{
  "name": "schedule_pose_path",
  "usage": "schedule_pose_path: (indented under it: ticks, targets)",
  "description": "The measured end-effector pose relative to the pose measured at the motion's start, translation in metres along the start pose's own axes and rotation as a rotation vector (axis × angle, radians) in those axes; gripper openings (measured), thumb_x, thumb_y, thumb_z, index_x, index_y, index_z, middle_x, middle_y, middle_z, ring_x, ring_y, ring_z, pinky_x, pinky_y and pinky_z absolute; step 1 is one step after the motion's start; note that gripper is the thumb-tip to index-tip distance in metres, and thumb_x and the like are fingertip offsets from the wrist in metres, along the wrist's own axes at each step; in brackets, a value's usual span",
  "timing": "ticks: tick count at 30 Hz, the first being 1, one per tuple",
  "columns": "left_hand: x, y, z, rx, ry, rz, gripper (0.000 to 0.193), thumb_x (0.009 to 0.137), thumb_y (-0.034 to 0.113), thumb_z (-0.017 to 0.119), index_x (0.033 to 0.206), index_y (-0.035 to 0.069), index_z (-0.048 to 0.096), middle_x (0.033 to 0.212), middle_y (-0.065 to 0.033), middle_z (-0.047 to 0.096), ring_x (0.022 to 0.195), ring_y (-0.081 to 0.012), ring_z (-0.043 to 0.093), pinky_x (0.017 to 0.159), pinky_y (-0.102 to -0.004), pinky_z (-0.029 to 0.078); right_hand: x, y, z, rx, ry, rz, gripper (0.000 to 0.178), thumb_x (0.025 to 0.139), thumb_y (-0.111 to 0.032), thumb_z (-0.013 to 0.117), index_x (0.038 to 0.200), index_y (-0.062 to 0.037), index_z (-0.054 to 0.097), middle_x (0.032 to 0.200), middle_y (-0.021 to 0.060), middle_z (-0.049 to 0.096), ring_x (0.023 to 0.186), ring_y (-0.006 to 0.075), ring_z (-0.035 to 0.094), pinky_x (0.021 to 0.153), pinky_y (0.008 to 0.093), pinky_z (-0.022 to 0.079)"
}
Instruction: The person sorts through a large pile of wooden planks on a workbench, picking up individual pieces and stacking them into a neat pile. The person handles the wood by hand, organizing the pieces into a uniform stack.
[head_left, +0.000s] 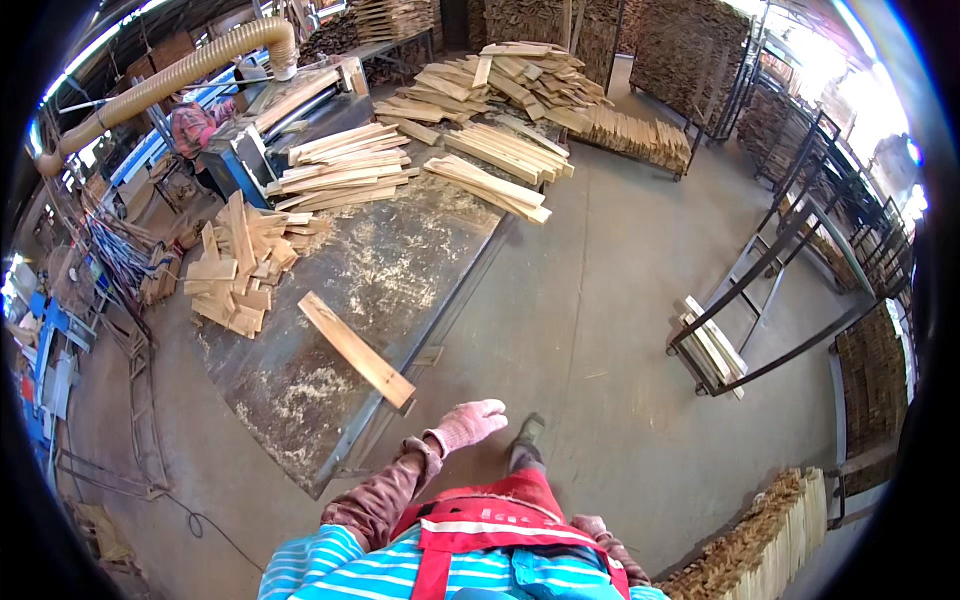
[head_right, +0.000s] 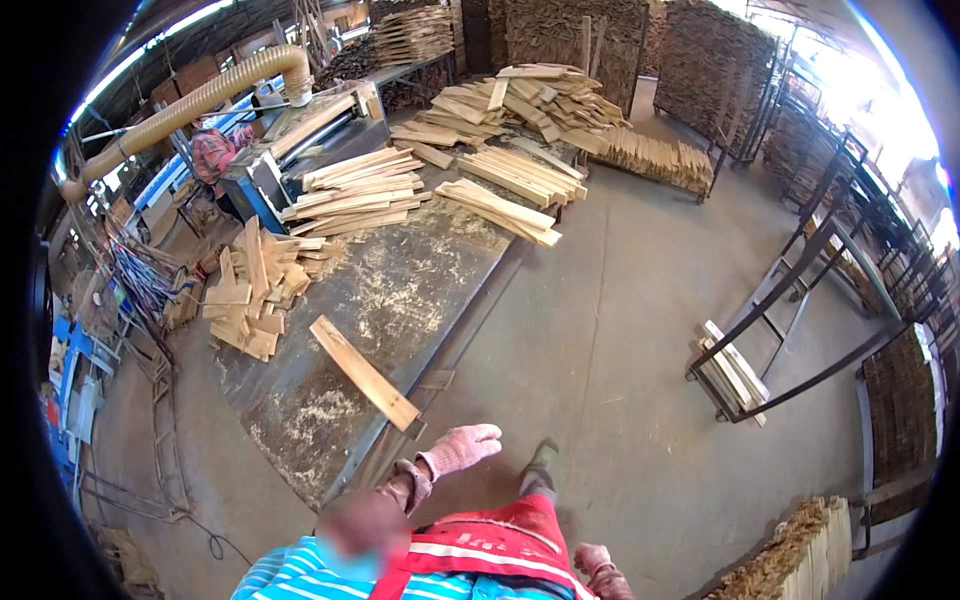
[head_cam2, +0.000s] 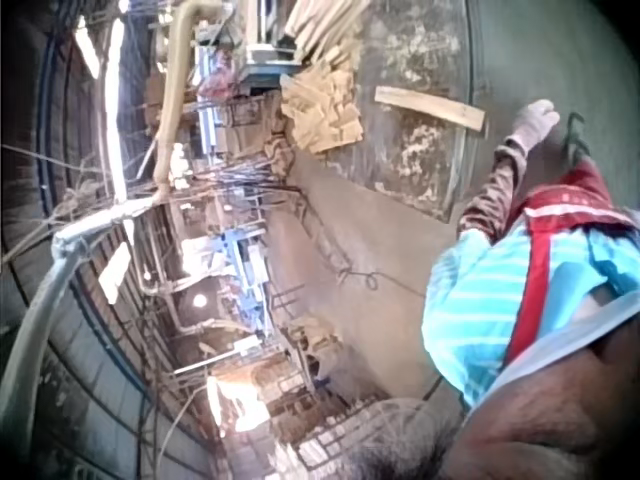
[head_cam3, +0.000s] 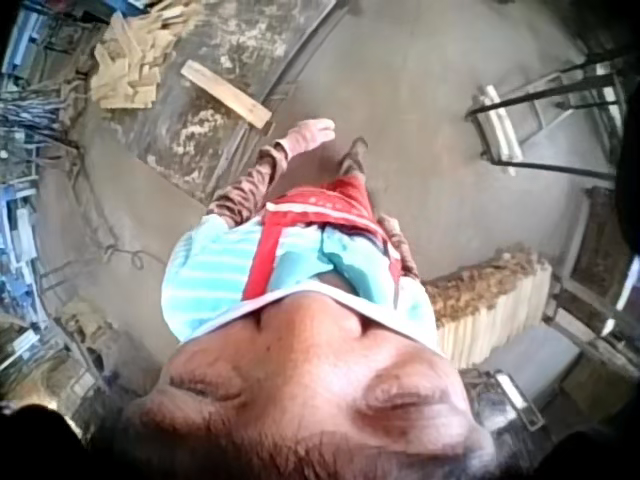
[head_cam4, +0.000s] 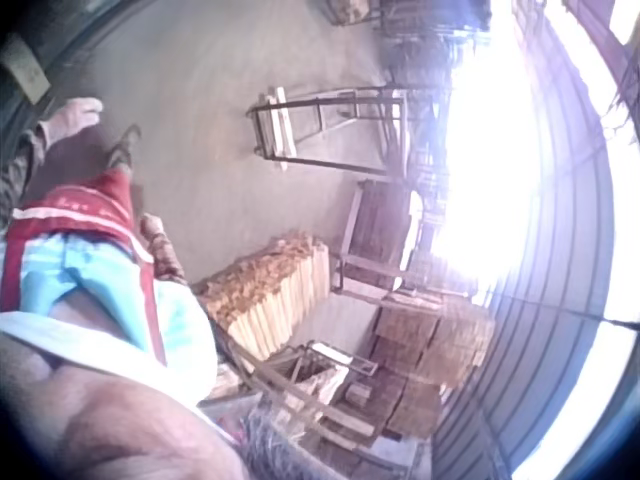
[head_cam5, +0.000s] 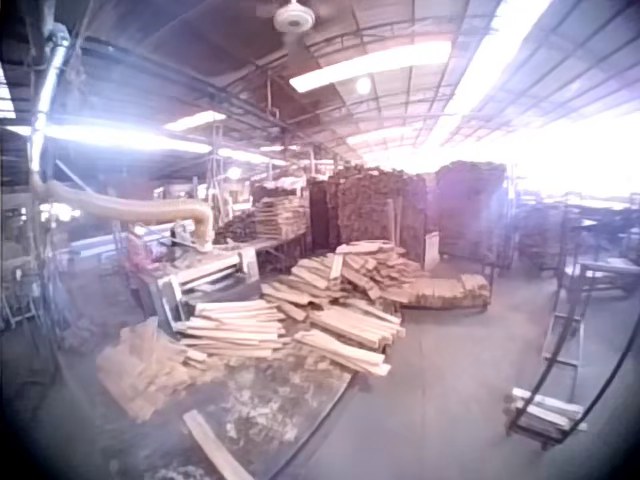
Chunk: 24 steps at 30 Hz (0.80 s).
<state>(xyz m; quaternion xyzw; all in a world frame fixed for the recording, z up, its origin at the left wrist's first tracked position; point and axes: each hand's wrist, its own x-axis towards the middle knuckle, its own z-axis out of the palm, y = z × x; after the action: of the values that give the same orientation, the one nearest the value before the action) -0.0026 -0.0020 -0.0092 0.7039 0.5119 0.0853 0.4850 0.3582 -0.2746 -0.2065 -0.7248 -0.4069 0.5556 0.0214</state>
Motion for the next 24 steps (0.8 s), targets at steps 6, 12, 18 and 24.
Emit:
schedule_pose_path:
  ticks: [6, 12, 18, 24]
  targets:
    - [0.142, -0.035, -0.076, -0.220, 0.118, -0.178, 0.048, 0.092, 0.043, 0.067, 0.126, 0.009, 0.066, 0.123, -0.0121, 0.070, 0.117, -0.0247, 0.065, 0.099, -0.0353, 0.050, 0.210, -0.115, -0.158, -0.098, 0.081, -0.088, 0.021, 0.086, -0.023, 0.057, 0.079, -0.0103, 0.072, 0.068, 0.0110, 0.070, 0.064, 0.0286, 0.070, 0.057, 0.0420, 0.054]
    - [0.189, -0.032, -0.101, -0.330, 0.307, -0.347, 0.050, 0.094, 0.034, 0.067, 0.131, 0.001, 0.062, 0.126, -0.0145, 0.069, 0.119, -0.0225, 0.064, 0.102, -0.0321, 0.048, 0.298, -0.308, -0.295, -0.402, 0.323, -0.656, 0.017, 0.083, -0.018, 0.057, 0.073, -0.0062, 0.063, 0.068, 0.0101, 0.065, 0.065, 0.0276, 0.065, 0.061, 0.0379, 0.052]
    - [0.261, -0.060, -0.135, -0.492, 0.396, -0.468, 0.045, 0.094, 0.034, 0.067, 0.126, 0.002, 0.066, 0.123, -0.0141, 0.070, 0.117, -0.0224, 0.065, 0.100, -0.0332, 0.049, 0.355, -0.518, -0.326, -0.252, 0.100, -0.896, 0.014, 0.088, -0.017, 0.057, 0.089, -0.0060, 0.065, 0.079, 0.0144, 0.063, 0.076, 0.0297, 0.065, 0.072, 0.0379, 0.052]
    - [0.341, -0.078, -0.236, -0.473, 0.570, -0.431, 0.043, 0.091, 0.035, 0.070, 0.120, 0.003, 0.070, 0.119, -0.0140, 0.072, 0.113, -0.0228, 0.067, 0.098, -0.0328, 0.050, 0.386, -0.683, -0.310, 0.030, -0.110, -0.511, 0.038, 0.091, -0.040, 0.061, 0.109, -0.0084, 0.072, 0.093, 0.0133, 0.072, 0.092, 0.0284, 0.069, 0.086, 0.0362, 0.052]
